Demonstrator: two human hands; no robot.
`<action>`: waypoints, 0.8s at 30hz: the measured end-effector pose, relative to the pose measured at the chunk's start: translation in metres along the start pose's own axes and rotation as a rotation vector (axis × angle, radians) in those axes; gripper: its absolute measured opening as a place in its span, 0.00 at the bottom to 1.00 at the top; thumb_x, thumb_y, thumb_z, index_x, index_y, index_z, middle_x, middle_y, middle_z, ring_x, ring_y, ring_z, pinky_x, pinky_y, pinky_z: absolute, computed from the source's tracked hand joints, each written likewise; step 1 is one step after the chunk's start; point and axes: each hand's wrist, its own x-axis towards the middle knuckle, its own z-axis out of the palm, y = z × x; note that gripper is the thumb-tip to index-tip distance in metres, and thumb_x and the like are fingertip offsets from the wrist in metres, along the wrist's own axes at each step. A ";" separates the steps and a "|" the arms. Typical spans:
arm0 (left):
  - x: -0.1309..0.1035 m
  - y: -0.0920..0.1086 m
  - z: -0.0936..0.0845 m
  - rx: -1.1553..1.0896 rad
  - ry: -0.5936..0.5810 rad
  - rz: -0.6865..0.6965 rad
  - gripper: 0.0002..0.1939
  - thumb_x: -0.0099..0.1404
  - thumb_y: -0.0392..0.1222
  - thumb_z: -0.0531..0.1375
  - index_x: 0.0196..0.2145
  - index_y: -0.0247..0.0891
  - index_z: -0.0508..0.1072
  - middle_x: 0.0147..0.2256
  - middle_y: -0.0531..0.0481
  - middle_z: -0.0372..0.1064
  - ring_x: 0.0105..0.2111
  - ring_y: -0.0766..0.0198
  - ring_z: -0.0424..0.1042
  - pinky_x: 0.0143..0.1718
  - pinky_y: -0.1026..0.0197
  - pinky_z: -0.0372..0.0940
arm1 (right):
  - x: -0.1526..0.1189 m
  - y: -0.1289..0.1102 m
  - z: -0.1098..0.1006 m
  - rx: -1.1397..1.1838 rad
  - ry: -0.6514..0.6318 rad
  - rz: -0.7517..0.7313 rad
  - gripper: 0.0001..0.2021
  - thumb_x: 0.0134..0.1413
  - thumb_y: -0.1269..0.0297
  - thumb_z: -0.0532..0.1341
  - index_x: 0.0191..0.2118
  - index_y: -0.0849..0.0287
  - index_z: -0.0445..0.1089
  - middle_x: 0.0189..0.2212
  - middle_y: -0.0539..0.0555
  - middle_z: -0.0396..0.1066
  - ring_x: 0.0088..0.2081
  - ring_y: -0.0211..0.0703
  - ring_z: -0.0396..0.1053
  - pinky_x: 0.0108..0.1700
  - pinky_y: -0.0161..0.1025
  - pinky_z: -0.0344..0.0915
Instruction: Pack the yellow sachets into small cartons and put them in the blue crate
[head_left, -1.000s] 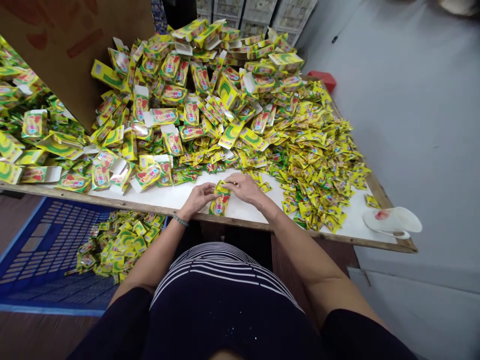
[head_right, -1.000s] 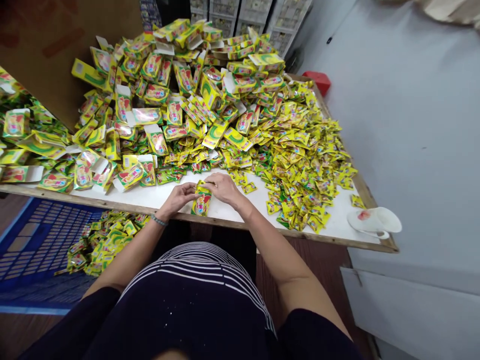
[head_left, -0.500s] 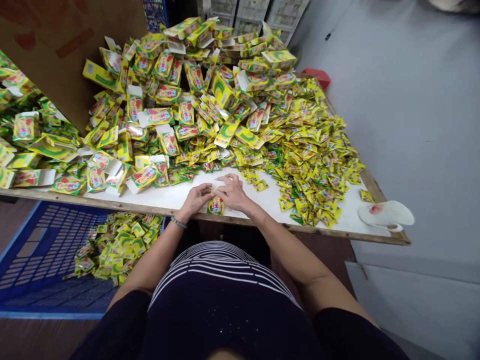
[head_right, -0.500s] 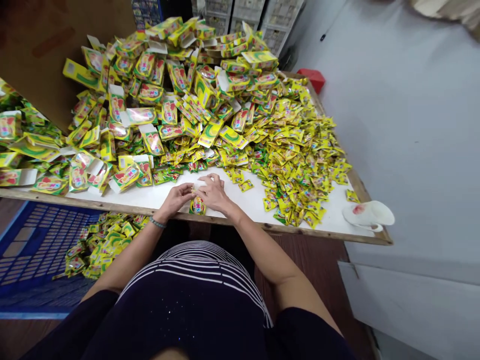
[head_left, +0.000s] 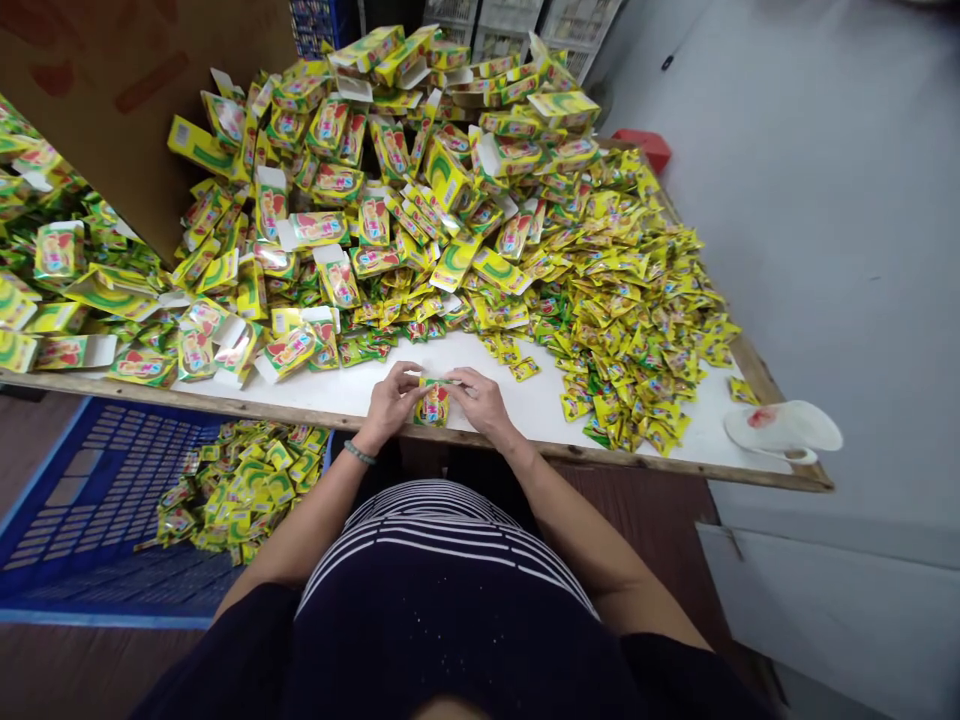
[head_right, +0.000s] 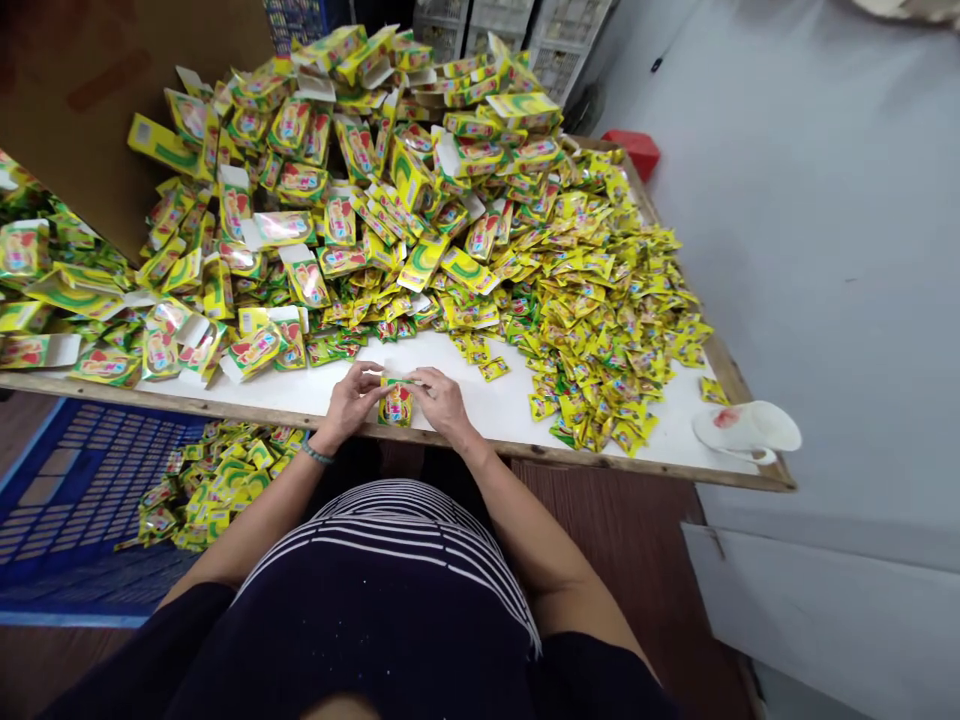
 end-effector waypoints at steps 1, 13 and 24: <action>0.000 0.000 0.000 0.016 -0.002 0.017 0.23 0.57 0.54 0.67 0.44 0.40 0.68 0.33 0.50 0.76 0.36 0.61 0.76 0.41 0.60 0.67 | 0.001 -0.002 0.000 -0.030 -0.029 -0.013 0.11 0.56 0.55 0.62 0.36 0.56 0.77 0.38 0.56 0.75 0.39 0.44 0.72 0.44 0.41 0.70; 0.003 -0.006 0.000 -0.113 -0.015 -0.078 0.27 0.54 0.53 0.70 0.43 0.42 0.61 0.31 0.53 0.76 0.33 0.63 0.75 0.39 0.61 0.67 | 0.023 -0.021 -0.015 -0.235 -0.191 -0.104 0.10 0.60 0.57 0.62 0.34 0.51 0.80 0.35 0.54 0.80 0.42 0.48 0.73 0.49 0.46 0.66; 0.001 -0.007 -0.001 -0.109 0.003 -0.094 0.28 0.53 0.52 0.71 0.44 0.41 0.63 0.31 0.51 0.78 0.32 0.61 0.77 0.37 0.62 0.68 | 0.045 -0.027 -0.015 -0.329 -0.269 0.026 0.07 0.54 0.60 0.66 0.29 0.55 0.80 0.27 0.51 0.79 0.30 0.42 0.70 0.36 0.39 0.60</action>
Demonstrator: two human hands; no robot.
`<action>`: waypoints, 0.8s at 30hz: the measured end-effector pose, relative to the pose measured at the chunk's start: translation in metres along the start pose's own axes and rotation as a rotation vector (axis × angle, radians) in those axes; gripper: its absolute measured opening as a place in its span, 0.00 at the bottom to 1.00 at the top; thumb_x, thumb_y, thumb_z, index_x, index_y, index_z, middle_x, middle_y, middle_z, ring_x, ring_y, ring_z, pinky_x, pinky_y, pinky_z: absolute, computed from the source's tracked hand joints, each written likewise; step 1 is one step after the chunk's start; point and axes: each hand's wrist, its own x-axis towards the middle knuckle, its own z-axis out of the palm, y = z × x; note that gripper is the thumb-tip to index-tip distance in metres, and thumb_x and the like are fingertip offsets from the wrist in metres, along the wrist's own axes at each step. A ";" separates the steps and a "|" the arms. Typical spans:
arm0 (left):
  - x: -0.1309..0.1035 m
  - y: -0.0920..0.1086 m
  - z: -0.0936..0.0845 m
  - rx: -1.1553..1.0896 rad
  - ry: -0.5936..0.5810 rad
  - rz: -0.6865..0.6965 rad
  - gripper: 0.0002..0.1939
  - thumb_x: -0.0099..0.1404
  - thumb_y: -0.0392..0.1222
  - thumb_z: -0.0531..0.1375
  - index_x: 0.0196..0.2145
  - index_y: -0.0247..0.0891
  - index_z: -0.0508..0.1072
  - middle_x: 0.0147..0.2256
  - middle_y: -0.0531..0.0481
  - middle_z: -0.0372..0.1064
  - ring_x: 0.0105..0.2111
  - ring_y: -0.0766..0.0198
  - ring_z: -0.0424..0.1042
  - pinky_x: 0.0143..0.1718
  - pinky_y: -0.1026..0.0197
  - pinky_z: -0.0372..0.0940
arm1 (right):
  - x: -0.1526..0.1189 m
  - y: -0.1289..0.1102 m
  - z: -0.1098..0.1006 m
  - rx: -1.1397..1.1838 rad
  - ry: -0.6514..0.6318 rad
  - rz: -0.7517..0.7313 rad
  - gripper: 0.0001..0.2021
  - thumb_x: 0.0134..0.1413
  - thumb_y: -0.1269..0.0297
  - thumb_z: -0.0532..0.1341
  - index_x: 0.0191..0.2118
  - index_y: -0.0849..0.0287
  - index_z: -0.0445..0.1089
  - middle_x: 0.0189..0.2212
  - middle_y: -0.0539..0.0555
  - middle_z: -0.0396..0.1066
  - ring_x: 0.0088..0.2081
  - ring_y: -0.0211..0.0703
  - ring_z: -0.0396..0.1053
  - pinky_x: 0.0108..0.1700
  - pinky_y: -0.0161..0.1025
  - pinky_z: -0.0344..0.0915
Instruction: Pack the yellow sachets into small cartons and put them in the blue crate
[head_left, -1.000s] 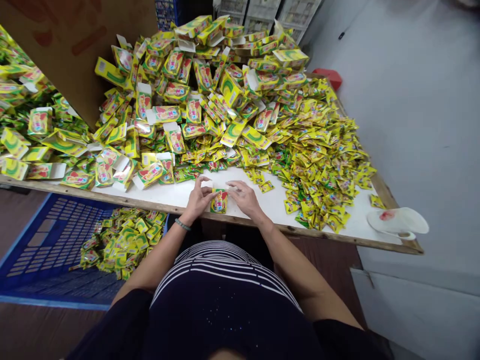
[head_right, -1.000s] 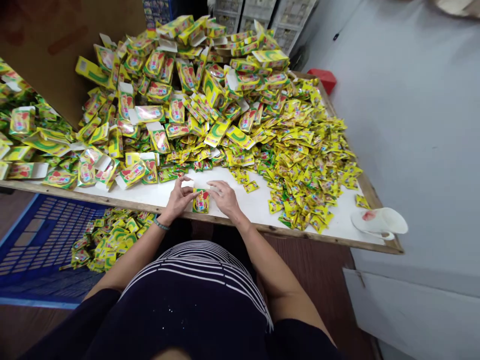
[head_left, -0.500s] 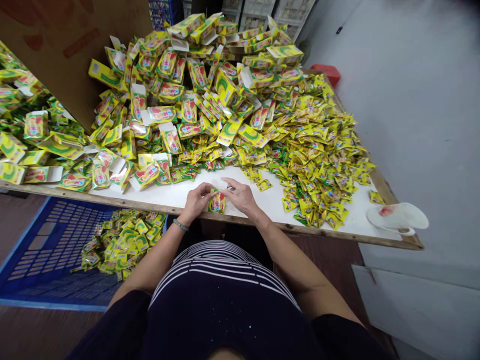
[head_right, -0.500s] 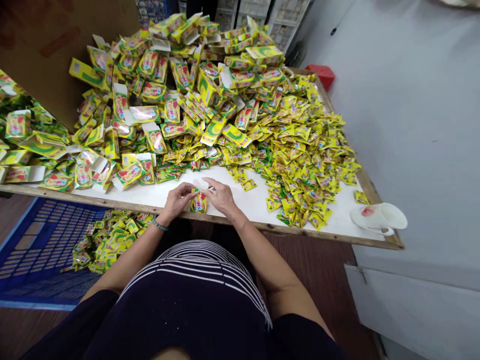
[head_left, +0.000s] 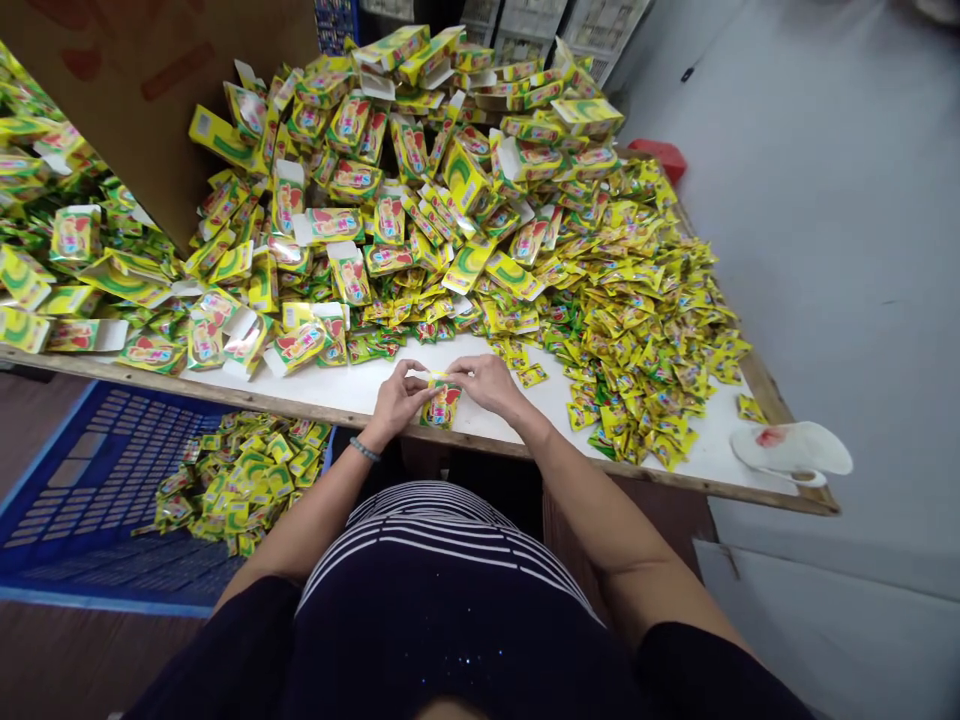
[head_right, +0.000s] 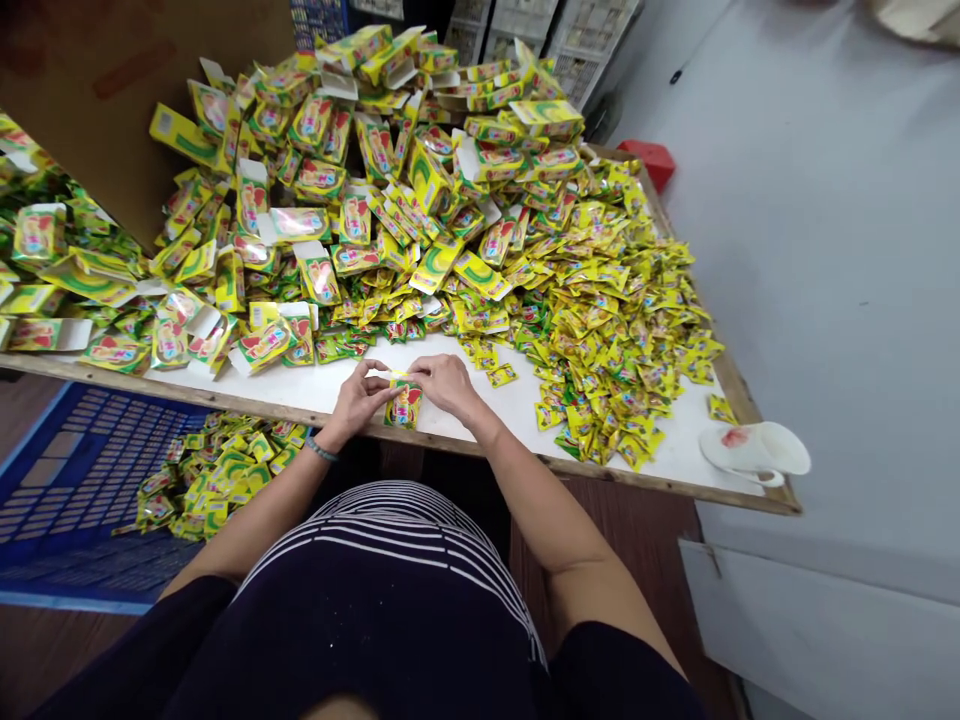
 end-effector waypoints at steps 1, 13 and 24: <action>0.000 0.001 0.000 0.000 -0.002 -0.002 0.29 0.52 0.52 0.72 0.44 0.41 0.63 0.32 0.51 0.78 0.33 0.61 0.78 0.38 0.61 0.68 | 0.004 0.001 -0.002 0.036 -0.034 0.017 0.08 0.53 0.59 0.66 0.29 0.56 0.80 0.26 0.51 0.78 0.30 0.42 0.70 0.35 0.38 0.60; -0.004 0.002 0.000 0.156 0.015 0.097 0.26 0.58 0.52 0.68 0.51 0.39 0.69 0.32 0.50 0.79 0.34 0.59 0.78 0.38 0.61 0.69 | -0.004 0.003 -0.009 0.097 -0.164 -0.050 0.13 0.58 0.56 0.63 0.36 0.58 0.82 0.31 0.53 0.80 0.32 0.43 0.73 0.35 0.37 0.63; -0.010 0.008 0.003 0.584 0.031 0.345 0.11 0.68 0.44 0.58 0.44 0.41 0.76 0.41 0.48 0.79 0.40 0.60 0.76 0.45 0.60 0.68 | -0.040 0.009 0.047 -0.080 0.366 -0.290 0.12 0.65 0.61 0.59 0.45 0.56 0.79 0.43 0.58 0.79 0.45 0.50 0.72 0.53 0.50 0.68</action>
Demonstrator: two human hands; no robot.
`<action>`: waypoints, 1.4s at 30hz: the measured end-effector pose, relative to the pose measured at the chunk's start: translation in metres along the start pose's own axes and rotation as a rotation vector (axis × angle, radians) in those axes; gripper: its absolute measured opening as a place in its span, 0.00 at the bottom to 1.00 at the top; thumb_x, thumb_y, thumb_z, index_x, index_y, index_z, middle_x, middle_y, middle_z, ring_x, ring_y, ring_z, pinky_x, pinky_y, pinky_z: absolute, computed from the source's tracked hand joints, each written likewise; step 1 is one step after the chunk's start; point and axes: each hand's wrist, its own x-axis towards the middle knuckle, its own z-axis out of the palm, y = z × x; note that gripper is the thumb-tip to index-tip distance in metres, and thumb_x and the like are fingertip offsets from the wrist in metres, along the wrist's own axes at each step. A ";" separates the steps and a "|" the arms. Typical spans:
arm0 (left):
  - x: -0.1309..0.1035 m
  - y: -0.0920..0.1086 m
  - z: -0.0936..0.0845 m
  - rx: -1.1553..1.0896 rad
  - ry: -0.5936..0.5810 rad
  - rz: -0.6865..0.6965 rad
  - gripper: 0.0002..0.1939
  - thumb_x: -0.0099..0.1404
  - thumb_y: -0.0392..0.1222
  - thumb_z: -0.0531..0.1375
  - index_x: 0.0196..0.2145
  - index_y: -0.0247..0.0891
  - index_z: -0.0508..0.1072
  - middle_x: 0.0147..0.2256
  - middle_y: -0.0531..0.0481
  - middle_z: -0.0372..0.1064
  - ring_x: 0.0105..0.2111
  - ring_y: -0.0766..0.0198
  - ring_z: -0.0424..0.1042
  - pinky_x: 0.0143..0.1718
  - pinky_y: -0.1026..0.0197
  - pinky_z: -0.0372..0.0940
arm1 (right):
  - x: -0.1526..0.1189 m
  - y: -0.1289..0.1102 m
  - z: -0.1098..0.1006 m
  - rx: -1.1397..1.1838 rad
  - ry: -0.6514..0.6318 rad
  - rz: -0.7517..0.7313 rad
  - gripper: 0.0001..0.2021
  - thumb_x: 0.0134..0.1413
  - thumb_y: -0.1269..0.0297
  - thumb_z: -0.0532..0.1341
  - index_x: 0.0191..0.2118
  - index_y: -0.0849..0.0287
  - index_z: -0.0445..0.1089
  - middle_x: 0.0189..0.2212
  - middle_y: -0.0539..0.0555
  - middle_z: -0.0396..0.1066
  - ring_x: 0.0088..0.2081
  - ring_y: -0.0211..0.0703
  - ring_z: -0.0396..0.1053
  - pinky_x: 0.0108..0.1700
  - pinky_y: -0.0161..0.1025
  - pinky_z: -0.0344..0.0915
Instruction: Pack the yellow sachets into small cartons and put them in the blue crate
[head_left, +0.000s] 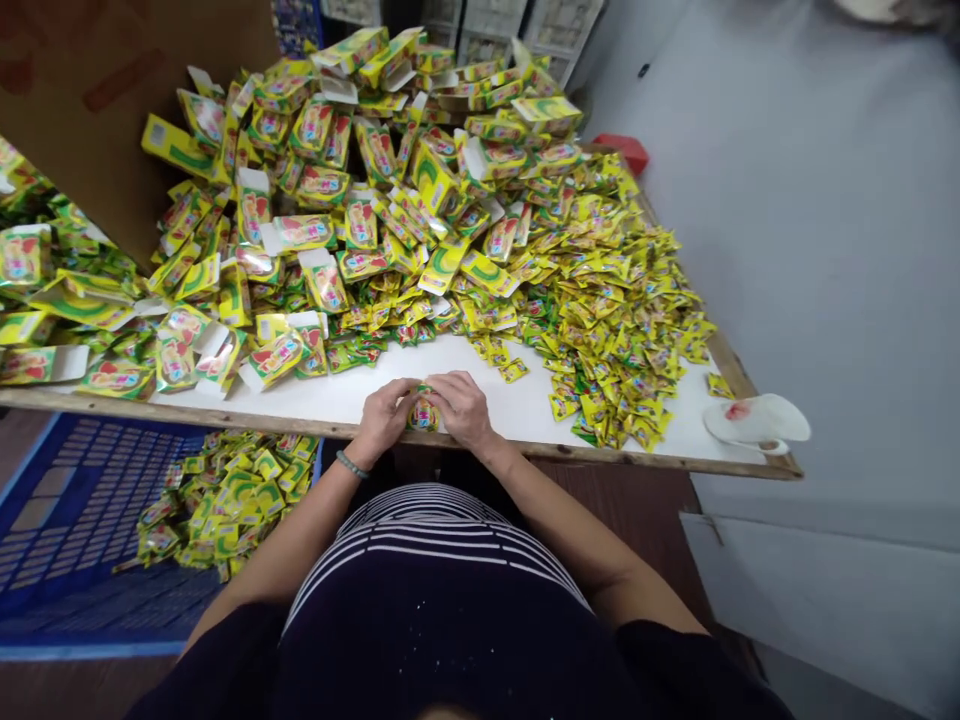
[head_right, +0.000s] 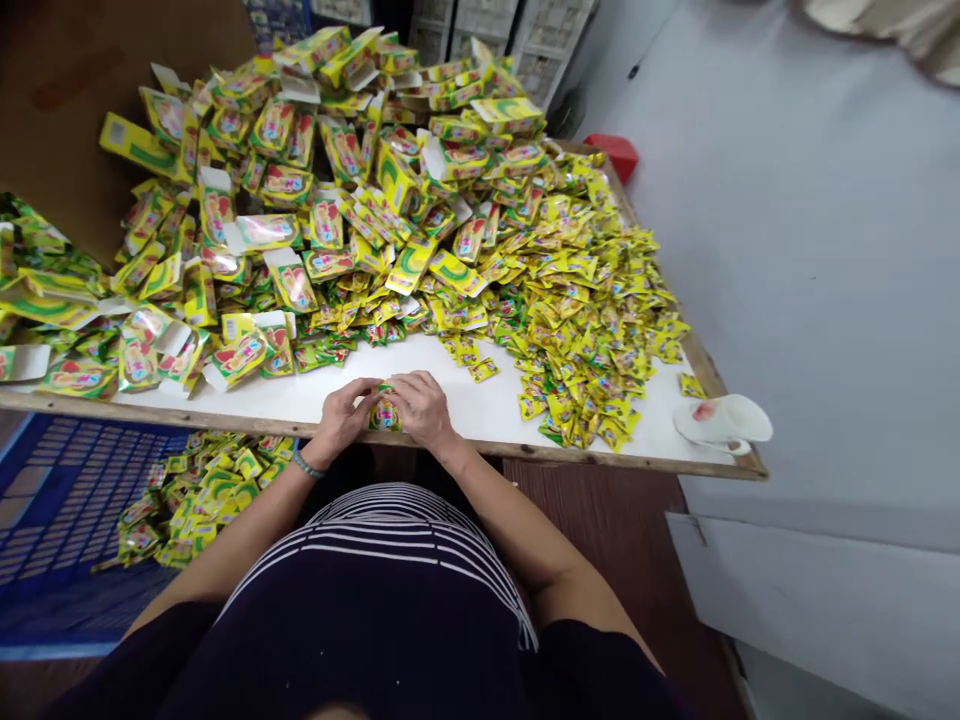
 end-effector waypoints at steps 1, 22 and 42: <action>0.002 0.000 0.001 0.008 -0.016 0.002 0.11 0.67 0.44 0.58 0.45 0.41 0.76 0.40 0.48 0.78 0.39 0.61 0.76 0.45 0.60 0.68 | 0.002 -0.001 0.001 -0.007 -0.007 -0.003 0.12 0.65 0.61 0.59 0.44 0.57 0.79 0.43 0.58 0.79 0.46 0.50 0.72 0.53 0.49 0.68; -0.041 0.023 -0.155 0.984 -0.005 -0.353 0.19 0.68 0.47 0.53 0.47 0.36 0.77 0.43 0.37 0.76 0.45 0.48 0.74 0.46 0.52 0.66 | 0.006 0.064 -0.003 -0.157 -0.154 0.258 0.04 0.53 0.69 0.63 0.30 0.56 0.74 0.39 0.56 0.76 0.44 0.49 0.69 0.49 0.45 0.64; 0.034 -0.013 -0.020 -0.258 0.173 -0.417 0.15 0.58 0.52 0.66 0.32 0.37 0.75 0.19 0.55 0.66 0.22 0.65 0.66 0.28 0.62 0.60 | 0.009 0.036 0.000 0.646 0.098 0.687 0.25 0.40 0.41 0.69 0.37 0.57 0.68 0.27 0.48 0.71 0.30 0.41 0.69 0.37 0.40 0.69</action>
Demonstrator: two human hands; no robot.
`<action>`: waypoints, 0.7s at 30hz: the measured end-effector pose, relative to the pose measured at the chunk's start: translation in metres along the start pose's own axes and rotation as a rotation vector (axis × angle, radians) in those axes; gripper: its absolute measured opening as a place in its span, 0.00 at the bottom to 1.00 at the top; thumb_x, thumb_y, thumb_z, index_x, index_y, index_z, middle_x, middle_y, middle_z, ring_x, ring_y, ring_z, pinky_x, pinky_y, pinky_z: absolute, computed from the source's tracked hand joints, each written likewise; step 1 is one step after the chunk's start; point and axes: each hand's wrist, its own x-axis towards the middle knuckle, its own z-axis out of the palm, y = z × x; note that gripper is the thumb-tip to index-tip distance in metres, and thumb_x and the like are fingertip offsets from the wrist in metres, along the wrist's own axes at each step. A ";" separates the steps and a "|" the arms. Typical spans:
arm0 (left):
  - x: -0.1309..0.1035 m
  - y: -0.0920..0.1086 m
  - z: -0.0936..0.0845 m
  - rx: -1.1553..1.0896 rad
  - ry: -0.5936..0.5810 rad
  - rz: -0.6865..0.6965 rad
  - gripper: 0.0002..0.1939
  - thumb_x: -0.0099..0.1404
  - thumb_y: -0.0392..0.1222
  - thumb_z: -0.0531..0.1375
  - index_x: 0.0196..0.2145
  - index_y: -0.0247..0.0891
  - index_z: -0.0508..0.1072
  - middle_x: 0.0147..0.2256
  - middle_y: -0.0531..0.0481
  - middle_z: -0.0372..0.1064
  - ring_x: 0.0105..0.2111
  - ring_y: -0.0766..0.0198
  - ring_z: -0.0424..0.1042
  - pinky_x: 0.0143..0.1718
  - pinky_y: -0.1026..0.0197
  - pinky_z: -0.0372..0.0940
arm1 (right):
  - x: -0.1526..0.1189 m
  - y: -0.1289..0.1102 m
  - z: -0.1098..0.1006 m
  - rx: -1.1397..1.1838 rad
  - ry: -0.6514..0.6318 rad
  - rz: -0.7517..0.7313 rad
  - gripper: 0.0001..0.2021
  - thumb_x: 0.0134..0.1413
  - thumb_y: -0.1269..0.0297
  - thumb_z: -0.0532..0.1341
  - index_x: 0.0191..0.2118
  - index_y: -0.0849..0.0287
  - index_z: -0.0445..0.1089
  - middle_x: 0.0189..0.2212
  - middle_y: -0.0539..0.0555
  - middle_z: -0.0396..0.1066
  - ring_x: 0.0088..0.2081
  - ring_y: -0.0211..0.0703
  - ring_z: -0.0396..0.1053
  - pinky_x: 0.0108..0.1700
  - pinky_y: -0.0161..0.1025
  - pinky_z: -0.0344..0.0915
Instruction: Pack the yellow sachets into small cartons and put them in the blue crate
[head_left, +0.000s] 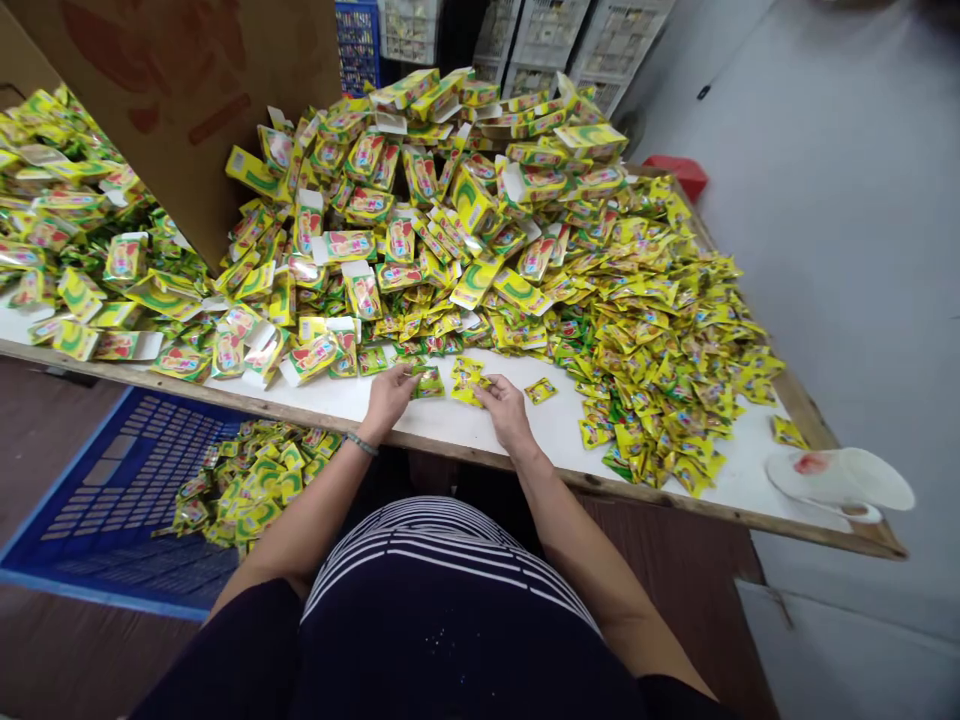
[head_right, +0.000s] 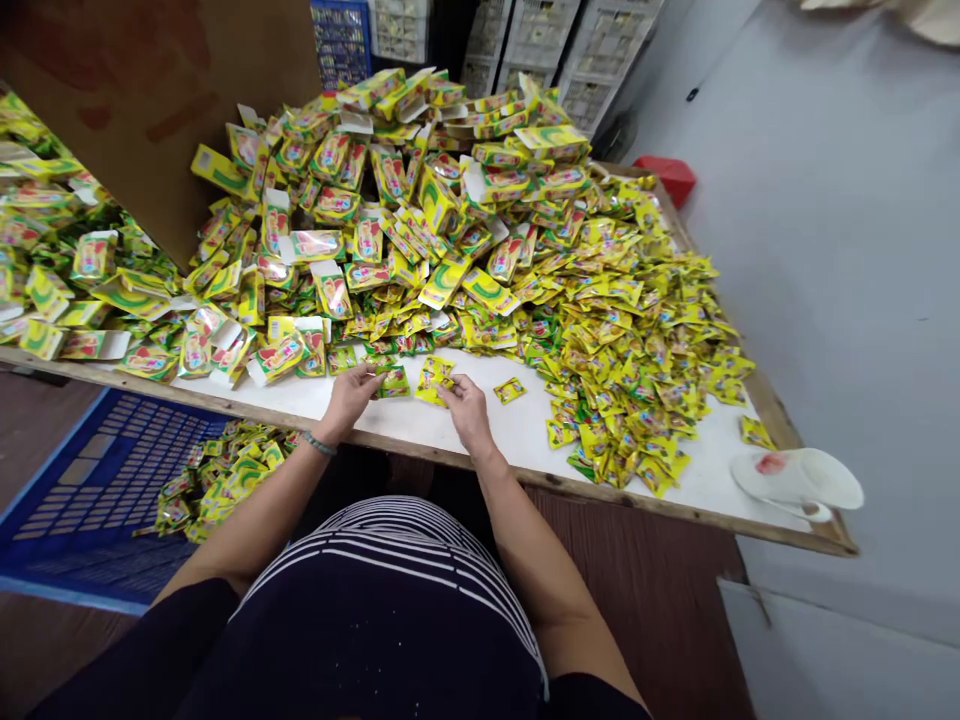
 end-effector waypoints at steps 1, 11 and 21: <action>-0.005 -0.002 0.004 -0.100 -0.032 -0.053 0.18 0.55 0.54 0.67 0.33 0.36 0.74 0.19 0.56 0.66 0.21 0.66 0.65 0.27 0.63 0.61 | -0.002 -0.002 0.004 0.029 -0.025 0.013 0.26 0.40 0.42 0.69 0.38 0.57 0.69 0.26 0.48 0.71 0.30 0.40 0.69 0.37 0.40 0.69; -0.031 0.009 0.011 -0.412 -0.158 -0.124 0.27 0.40 0.50 0.76 0.31 0.35 0.70 0.22 0.57 0.67 0.24 0.70 0.67 0.29 0.65 0.62 | -0.010 -0.017 0.019 -0.096 -0.146 -0.012 0.25 0.39 0.45 0.71 0.39 0.60 0.74 0.29 0.51 0.74 0.32 0.42 0.71 0.39 0.42 0.71; -0.014 0.007 -0.014 -0.067 -0.148 0.000 0.18 0.51 0.55 0.69 0.27 0.35 0.77 0.22 0.52 0.70 0.24 0.66 0.65 0.27 0.63 0.58 | -0.017 -0.023 0.022 -0.147 -0.147 -0.015 0.26 0.41 0.42 0.69 0.38 0.59 0.75 0.28 0.51 0.72 0.30 0.42 0.68 0.37 0.42 0.69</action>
